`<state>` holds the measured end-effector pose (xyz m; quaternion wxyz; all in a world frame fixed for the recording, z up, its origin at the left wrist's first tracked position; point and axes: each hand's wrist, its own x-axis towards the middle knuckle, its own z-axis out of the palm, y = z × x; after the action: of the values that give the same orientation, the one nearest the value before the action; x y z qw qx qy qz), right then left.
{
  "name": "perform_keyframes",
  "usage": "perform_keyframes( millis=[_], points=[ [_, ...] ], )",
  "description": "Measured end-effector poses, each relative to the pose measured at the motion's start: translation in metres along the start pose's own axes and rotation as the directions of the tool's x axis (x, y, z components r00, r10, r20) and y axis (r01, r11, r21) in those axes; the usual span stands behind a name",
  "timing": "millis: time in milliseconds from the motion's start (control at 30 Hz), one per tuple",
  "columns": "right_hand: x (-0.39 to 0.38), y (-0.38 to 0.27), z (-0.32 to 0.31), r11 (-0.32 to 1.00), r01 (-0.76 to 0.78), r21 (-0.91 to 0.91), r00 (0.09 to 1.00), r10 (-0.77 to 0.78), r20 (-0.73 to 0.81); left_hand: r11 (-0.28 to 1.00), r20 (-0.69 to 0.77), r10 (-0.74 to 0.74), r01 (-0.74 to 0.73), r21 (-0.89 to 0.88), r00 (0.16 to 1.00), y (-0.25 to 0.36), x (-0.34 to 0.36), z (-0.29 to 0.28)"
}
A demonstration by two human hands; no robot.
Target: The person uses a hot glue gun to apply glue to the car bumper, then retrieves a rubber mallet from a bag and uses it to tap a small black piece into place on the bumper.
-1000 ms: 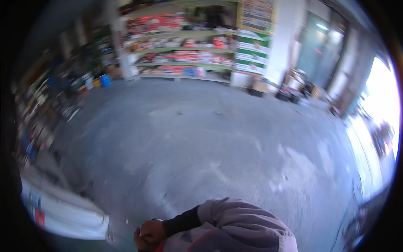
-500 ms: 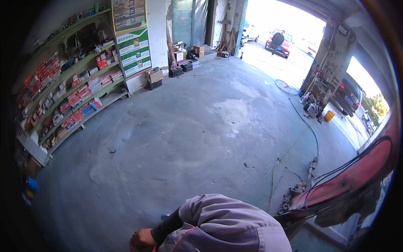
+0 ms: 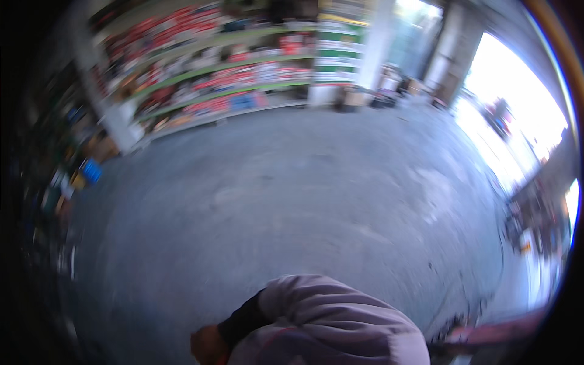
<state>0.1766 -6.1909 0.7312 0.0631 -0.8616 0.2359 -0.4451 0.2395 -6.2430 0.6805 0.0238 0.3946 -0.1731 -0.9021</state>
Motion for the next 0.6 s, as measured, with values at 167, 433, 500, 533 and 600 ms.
perform_keyframes(
  millis=[167, 433, 500, 533, 600],
  points=[
    [0.056, 0.131, 0.05, 0.973, -0.219, 0.074, 0.959, 0.201, 0.198, 0.965, 0.068, 0.031, -0.012, -0.261, 0.997, 0.116, -0.023, -0.135],
    [0.302, 0.326, 0.16, 0.95, -0.182, 0.254, 0.886, 0.047, 0.461, 0.798, -0.003, 0.284, -0.238, -0.554, 0.959, 0.314, -0.104, -0.318],
    [0.358, 0.383, 0.203, 0.958, -0.164, 0.237, 0.776, -0.023, 0.63, 0.727, -0.112, 0.343, -0.338, -0.597, 0.933, 0.366, -0.121, -0.37],
    [0.384, 0.414, 0.228, 0.931, -0.126, 0.342, 0.837, -0.086, 0.54, 0.692, -0.166, 0.373, -0.393, -0.606, 0.913, 0.395, -0.125, -0.395],
    [0.426, 0.462, 0.275, 0.88, -0.065, 0.47, 0.878, -0.174, 0.446, 0.616, -0.265, 0.412, -0.481, -0.624, 0.872, 0.448, -0.129, -0.44]
  ],
)
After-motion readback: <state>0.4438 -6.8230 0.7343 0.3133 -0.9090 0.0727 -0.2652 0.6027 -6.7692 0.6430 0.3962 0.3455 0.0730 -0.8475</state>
